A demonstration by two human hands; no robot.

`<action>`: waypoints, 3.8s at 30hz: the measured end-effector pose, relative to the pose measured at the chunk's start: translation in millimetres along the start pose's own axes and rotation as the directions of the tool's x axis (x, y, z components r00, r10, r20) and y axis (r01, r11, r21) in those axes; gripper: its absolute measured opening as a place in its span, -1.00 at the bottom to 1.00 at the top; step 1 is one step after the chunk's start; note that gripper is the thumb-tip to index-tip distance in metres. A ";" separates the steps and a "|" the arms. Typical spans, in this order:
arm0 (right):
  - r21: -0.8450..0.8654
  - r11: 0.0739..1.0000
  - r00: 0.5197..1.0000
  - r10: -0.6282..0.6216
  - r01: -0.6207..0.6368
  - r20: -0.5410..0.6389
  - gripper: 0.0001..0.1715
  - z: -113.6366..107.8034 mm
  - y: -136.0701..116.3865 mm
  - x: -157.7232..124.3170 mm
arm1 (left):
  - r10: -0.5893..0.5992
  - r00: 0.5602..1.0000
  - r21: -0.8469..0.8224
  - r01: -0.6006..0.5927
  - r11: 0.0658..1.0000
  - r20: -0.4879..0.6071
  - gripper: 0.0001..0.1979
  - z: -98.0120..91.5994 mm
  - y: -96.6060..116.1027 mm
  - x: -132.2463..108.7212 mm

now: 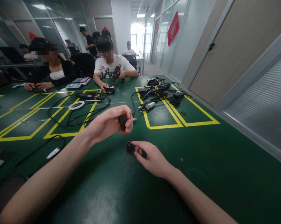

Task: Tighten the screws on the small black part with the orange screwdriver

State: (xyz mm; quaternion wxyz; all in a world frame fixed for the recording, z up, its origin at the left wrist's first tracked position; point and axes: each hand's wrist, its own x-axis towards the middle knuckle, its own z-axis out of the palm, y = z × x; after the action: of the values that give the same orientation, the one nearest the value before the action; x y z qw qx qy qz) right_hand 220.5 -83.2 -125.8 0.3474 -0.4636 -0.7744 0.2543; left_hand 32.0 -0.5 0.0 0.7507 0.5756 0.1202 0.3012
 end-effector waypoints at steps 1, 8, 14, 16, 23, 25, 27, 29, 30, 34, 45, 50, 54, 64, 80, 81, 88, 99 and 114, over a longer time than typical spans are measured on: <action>0.003 1.000 1.000 -0.002 0.002 0.000 -0.67 0.2 0.2 -0.2 | -0.007 1.000 0.002 0.007 1.000 0.014 -0.65 -0.7 0.4 -0.5; 0.018 0.999 0.999 0.032 -0.033 0.029 -0.66 -1.6 -1.3 -0.3 | -0.045 0.997 -0.056 0.048 0.997 0.056 -0.73 0.6 7.2 -1.4; 0.019 0.998 0.997 0.064 -0.065 0.044 -0.65 -4.2 -4.5 0.2 | -0.087 0.993 -0.057 0.091 0.994 0.077 -0.60 -3.2 9.1 -0.7; 0.016 0.998 0.997 0.062 -0.063 0.042 -0.66 -4.3 -4.7 0.3 | -0.069 0.994 -0.059 0.074 0.995 0.085 -0.62 -3.9 8.1 -1.1; 0.013 0.998 0.997 0.068 -0.068 0.038 -0.64 -4.2 -3.9 0.0 | -0.074 0.982 -0.064 0.086 0.994 0.175 -0.65 -2.9 4.5 -2.6; 0.013 0.998 0.997 0.067 -0.067 0.033 -0.64 -3.9 -2.9 -0.4 | -0.067 0.982 -0.047 0.076 0.996 0.174 -0.69 -2.1 4.4 -2.7; 0.016 0.998 0.998 0.058 -0.058 0.028 -0.64 -3.6 -1.7 -0.6 | -0.064 0.987 -0.021 0.068 0.998 0.150 -0.72 -0.9 5.6 -3.0; 0.018 0.999 0.999 0.048 -0.048 0.023 -0.64 -3.6 -0.8 -0.7 | -0.080 0.987 0.003 0.080 0.997 0.142 -0.66 0.2 7.5 -3.3; 0.018 0.999 0.999 0.044 -0.045 0.022 -0.63 -3.7 -0.6 -0.7 | -0.092 0.985 0.009 0.092 0.996 0.146 -0.61 0.6 8.5 -3.5; 0.013 0.999 0.999 0.043 -0.043 0.023 -0.64 -4.5 -1.2 -0.5 | -0.094 0.985 -0.008 0.097 0.995 0.144 -0.59 0.5 9.9 -3.3; -0.005 1.000 0.999 0.031 -0.031 0.025 -0.66 -4.8 -4.6 0.0 | -0.061 0.986 -0.074 0.073 0.995 0.155 -0.64 -3.2 3.3 -3.2; -0.002 1.000 0.999 0.029 -0.029 0.023 -0.66 -4.1 -5.5 0.5 | -0.062 0.994 -0.039 0.065 0.997 0.085 -0.71 0.2 4.8 -2.6; -0.007 0.999 0.999 0.032 -0.032 0.019 -0.66 -3.5 -5.3 0.5 | -0.074 0.994 -0.042 0.078 0.996 0.085 -0.65 -1.0 7.7 -1.5; 0.033 0.999 1.000 0.016 -0.016 -0.005 -0.67 -1.8 -2.8 1.2 | -0.058 0.995 -0.059 0.062 0.996 0.077 -0.69 0.9 3.4 -2.9; 0.056 0.998 0.999 0.032 -0.031 -0.005 -0.73 -2.7 -6.7 3.5 | -0.021 0.999 -0.039 0.022 0.999 0.036 -0.68 0.7 0.7 -1.1; 0.054 0.998 0.999 0.036 -0.036 -0.004 -0.74 -2.5 -6.6 3.5 | -0.018 0.999 -0.044 0.020 0.999 0.034 -0.68 0.9 0.5 -0.7; 0.073 0.997 0.999 0.037 -0.036 -0.004 -0.76 -1.1 -3.5 3.1 | -0.011 0.999 -0.057 0.014 0.998 0.042 -0.70 3.4 0.2 -0.1; 0.067 0.997 0.999 0.032 -0.032 0.007 -0.71 -1.3 -3.2 3.4 | -0.069 0.996 -0.083 0.074 0.994 0.055 -0.60 -0.7 3.5 0.5; 0.106 0.992 0.998 0.061 -0.061 0.002 -0.75 -0.8 -3.5 4.7 | -0.003 0.999 -0.009 0.003 1.000 0.039 -0.65 3.0 0.4 -1.1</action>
State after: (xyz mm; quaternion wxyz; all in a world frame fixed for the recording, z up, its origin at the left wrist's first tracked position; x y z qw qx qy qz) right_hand 217.7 -80.5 -121.4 0.3643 -0.4682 -0.7448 0.3054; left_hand 32.6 -3.4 1.1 0.7558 0.5779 0.1051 0.2895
